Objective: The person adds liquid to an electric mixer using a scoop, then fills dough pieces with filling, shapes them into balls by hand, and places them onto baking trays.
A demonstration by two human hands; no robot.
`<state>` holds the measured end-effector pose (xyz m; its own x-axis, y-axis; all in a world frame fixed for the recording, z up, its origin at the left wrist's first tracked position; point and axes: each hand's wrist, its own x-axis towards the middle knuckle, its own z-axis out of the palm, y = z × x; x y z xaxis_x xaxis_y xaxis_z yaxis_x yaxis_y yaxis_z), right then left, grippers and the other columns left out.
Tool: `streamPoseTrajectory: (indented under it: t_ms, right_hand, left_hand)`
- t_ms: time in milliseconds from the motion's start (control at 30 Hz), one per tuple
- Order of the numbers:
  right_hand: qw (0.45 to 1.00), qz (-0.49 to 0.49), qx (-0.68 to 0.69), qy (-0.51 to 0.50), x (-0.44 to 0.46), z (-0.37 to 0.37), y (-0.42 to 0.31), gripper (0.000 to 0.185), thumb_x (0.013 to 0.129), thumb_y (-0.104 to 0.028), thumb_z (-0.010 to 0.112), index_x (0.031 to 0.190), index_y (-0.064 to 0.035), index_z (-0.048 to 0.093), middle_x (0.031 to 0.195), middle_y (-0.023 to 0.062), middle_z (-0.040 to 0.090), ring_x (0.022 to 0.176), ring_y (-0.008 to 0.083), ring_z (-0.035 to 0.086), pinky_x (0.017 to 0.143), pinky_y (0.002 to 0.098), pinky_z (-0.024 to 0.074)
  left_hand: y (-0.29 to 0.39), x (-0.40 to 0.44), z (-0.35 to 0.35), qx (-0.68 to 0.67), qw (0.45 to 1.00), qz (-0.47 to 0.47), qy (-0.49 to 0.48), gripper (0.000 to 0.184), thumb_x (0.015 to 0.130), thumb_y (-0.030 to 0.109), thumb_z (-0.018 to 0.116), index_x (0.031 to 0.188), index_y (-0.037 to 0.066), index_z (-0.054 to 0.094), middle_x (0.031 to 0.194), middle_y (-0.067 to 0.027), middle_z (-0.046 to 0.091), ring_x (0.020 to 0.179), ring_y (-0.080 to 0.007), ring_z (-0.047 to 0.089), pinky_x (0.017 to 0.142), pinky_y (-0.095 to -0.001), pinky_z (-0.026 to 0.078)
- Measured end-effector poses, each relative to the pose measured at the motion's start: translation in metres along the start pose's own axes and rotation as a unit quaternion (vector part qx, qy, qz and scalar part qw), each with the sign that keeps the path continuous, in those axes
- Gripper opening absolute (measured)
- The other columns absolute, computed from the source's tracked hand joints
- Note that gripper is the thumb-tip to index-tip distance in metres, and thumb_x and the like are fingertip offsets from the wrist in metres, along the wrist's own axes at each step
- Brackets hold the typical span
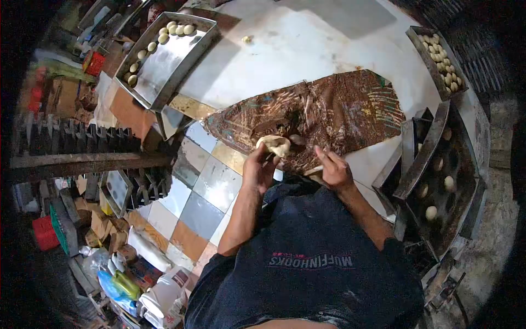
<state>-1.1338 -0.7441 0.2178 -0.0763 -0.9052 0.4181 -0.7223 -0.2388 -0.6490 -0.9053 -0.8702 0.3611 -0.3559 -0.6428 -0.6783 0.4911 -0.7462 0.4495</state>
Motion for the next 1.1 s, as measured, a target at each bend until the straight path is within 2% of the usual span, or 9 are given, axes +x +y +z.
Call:
streamPoseTrajectory:
  t_ms: [167, 300, 367, 467, 567, 767, 967, 1033, 1100]
  right_hand:
    - [0.993, 0.074, -0.096, 0.01, 0.063, -0.048, -0.098, 0.029, 0.083, -0.012, 0.065, 0.11, -0.0027, 0.065, 0.097, 0.0153, 0.055, 0.083, 0.0325, 0.06, 0.073, 0.0398, 0.0493]
    - [0.88, 0.253, 0.401, 0.025, 0.123, -0.026, -0.158, 0.034, 0.079, -0.021, 0.072, 0.095, 0.0078, 0.065, 0.104, 0.0168, 0.055, 0.097, 0.028, 0.058, 0.08, 0.0373, 0.0487]
    - [0.984, 0.1, 0.143, 0.028, 0.139, -0.019, -0.177, 0.038, 0.081, -0.021, 0.072, 0.099, 0.0104, 0.063, 0.106, 0.0126, 0.055, 0.089, 0.0163, 0.06, 0.072, 0.0268, 0.0532]
    - [0.993, 0.014, 0.089, 0.075, 0.157, -0.028, -0.232, 0.032, 0.072, -0.016, 0.074, 0.093, 0.0068, 0.063, 0.099, 0.0155, 0.057, 0.087, 0.0276, 0.06, 0.074, 0.0323, 0.05]
    - [0.989, -0.044, 0.084, 0.111, 0.154, -0.024, -0.267, 0.024, 0.072, -0.011, 0.072, 0.09, 0.0035, 0.063, 0.096, 0.0135, 0.058, 0.086, 0.029, 0.06, 0.074, 0.0345, 0.0492]
    - [0.964, -0.197, 0.167, 0.067, 0.137, -0.022, -0.344, 0.028, 0.071, -0.007, 0.077, 0.096, 0.0016, 0.066, 0.091, 0.0098, 0.064, 0.078, 0.0196, 0.064, 0.065, 0.0281, 0.0509]
    - [0.861, 0.132, 0.471, -0.138, 0.089, 0.012, -0.396, 0.023, 0.077, -0.003, 0.073, 0.097, 0.0046, 0.065, 0.089, 0.0077, 0.064, 0.073, 0.0088, 0.062, 0.059, 0.0202, 0.0489]
    - [0.958, -0.114, 0.252, -0.077, 0.088, 0.017, -0.407, 0.03, 0.07, -0.003, 0.076, 0.096, 0.0057, 0.064, 0.092, 0.0132, 0.063, 0.076, 0.0185, 0.065, 0.066, 0.0273, 0.052]
    - [0.975, -0.104, 0.186, -0.068, 0.079, 0.015, -0.44, 0.034, 0.065, -0.006, 0.08, 0.093, 0.0057, 0.065, 0.089, 0.0145, 0.063, 0.076, 0.0248, 0.065, 0.068, 0.0305, 0.0529]
  left_hand:
    - [0.009, -0.011, 0.001, -0.016, 0.995, 0.059, -0.083, 0.038, 0.097, 0.03, 0.046, 0.124, 0.005, 0.051, 0.12, -0.0075, 0.057, 0.11, -0.0217, 0.054, 0.091, -0.0317, 0.044]
    - [-0.003, -0.02, 0.005, 0.041, 0.97, 0.134, -0.199, 0.045, 0.096, 0.025, 0.046, 0.135, 0.004, 0.04, 0.124, -0.0092, 0.054, 0.114, -0.0206, 0.052, 0.096, -0.0333, 0.041]
    - [-0.006, -0.043, 0.021, 0.312, 0.876, 0.349, -0.118, 0.059, 0.095, 0.013, 0.044, 0.144, -0.003, 0.014, 0.135, -0.0186, 0.038, 0.121, -0.0286, 0.045, 0.099, -0.035, 0.039]
    - [-0.004, -0.063, 0.004, 0.502, 0.679, 0.533, -0.056, 0.068, 0.092, 0.009, 0.045, 0.145, -0.003, 0.004, 0.141, -0.0216, 0.03, 0.128, -0.03, 0.036, 0.107, -0.0368, 0.028]
    - [0.014, -0.103, -0.006, 0.379, 0.786, 0.473, -0.121, 0.068, 0.092, 0.008, 0.043, 0.146, -0.003, 0.002, 0.142, -0.0209, 0.031, 0.129, -0.0287, 0.036, 0.106, -0.0365, 0.028]
    - [0.051, -0.17, -0.078, 0.096, 0.861, 0.443, -0.229, 0.067, 0.086, 0.039, 0.064, 0.135, 0.0, 0.04, 0.135, -0.0165, 0.042, 0.12, -0.022, 0.045, 0.101, -0.0367, 0.036]
    - [0.054, -0.205, -0.147, 0.372, 0.562, 0.735, -0.074, 0.032, 0.085, 0.029, 0.067, 0.106, 0.006, 0.059, 0.118, -0.0269, 0.054, 0.087, -0.031, 0.063, 0.077, -0.0363, 0.049]
    - [0.047, -0.219, -0.155, 0.367, 0.557, 0.744, -0.035, 0.032, 0.08, 0.017, 0.07, 0.109, 0.007, 0.061, 0.11, -0.0221, 0.057, 0.089, -0.0292, 0.059, 0.076, -0.0342, 0.049]
    - [0.043, -0.24, -0.162, 0.475, 0.533, 0.694, 0.096, 0.04, 0.075, 0.011, 0.072, 0.113, 0.009, 0.062, 0.099, -0.016, 0.057, 0.091, -0.0267, 0.053, 0.074, -0.0322, 0.047]
